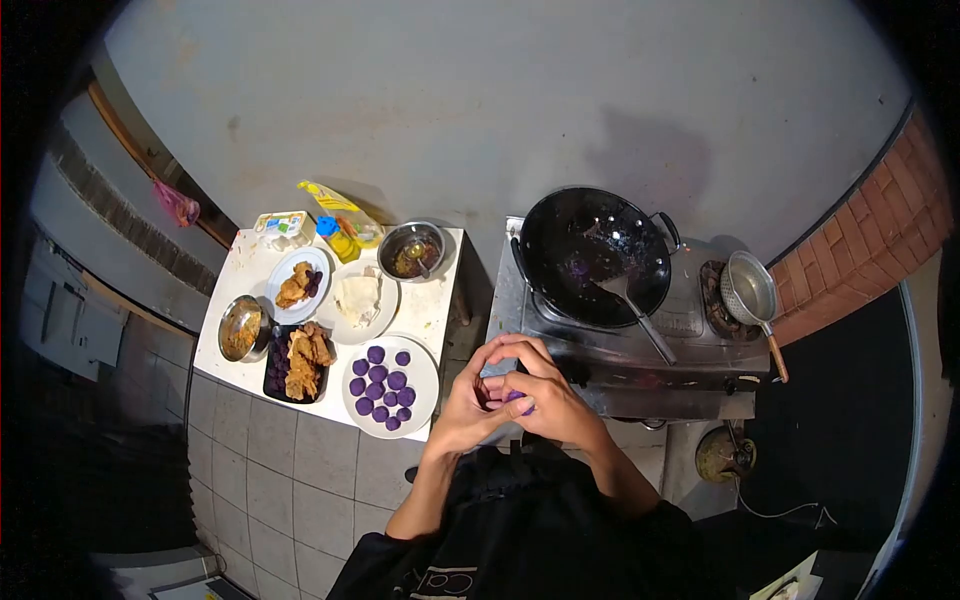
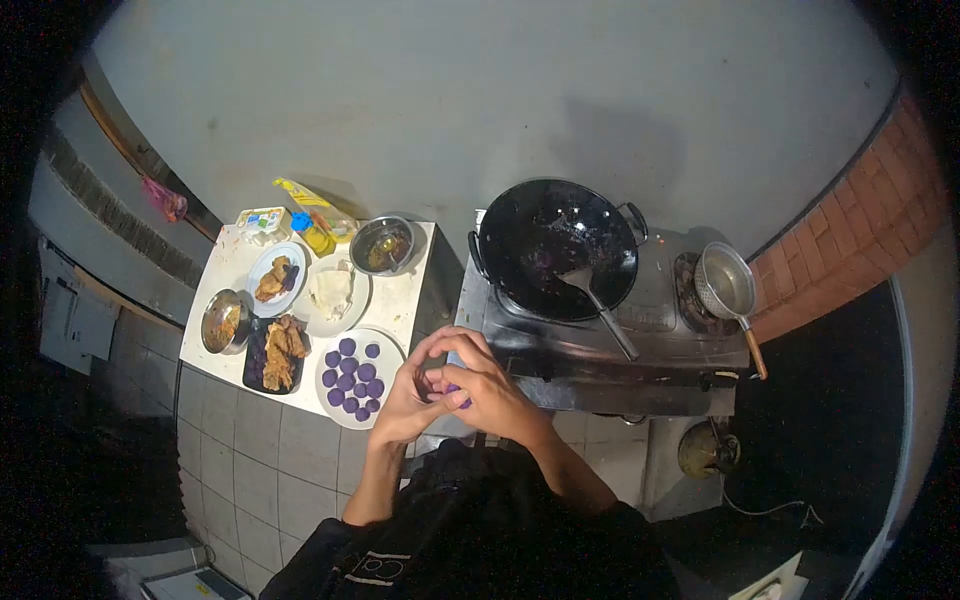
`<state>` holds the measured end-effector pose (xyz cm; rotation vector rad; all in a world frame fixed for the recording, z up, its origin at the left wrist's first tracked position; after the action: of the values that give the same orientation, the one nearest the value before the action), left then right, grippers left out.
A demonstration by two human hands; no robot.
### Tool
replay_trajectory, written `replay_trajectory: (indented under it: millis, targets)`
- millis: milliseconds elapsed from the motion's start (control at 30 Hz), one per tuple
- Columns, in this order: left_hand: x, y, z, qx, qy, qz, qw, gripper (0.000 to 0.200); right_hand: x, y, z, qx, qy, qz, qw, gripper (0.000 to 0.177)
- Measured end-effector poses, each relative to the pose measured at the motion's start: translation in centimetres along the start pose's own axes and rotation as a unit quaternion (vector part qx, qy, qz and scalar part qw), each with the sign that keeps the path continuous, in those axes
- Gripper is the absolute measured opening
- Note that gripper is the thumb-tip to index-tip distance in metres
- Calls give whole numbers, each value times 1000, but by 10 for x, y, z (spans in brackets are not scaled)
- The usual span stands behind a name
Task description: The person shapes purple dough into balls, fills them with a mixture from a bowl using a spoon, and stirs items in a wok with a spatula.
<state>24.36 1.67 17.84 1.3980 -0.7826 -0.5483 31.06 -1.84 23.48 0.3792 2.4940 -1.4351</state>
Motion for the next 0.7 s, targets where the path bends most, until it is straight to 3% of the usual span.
replay_trajectory:
  millis: [200, 333, 600, 700]
  targets:
    - [-1, -6, -2, 10, 3, -14, 1000, 94, -5, -6, 1, -17, 50, 18, 998, 23]
    - [0, -3, 3, -17, -8, -57, 998, 96, -2, -8, 2, -21, 23, -16, 999, 21]
    - [-13, -12, 10, -17, 48, -4, 999, 101, 13, 5, 2, -18, -12, -19, 1000, 24]
    - [-20, -11, 17, -11, 64, -33, 997, 104, 20, -3, -4, 3, -63, -66, 996, 26]
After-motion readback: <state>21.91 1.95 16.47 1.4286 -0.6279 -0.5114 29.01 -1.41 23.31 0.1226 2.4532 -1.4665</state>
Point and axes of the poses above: each hand's wrist, its own z-axis away from the middle knuckle, its own x-axis out of the palm, y = z × x, the point moved 10 cm from there along -z, towards the middle knuckle, and after that the axes turned 13 degrees about -z, right-handed, at the moved point
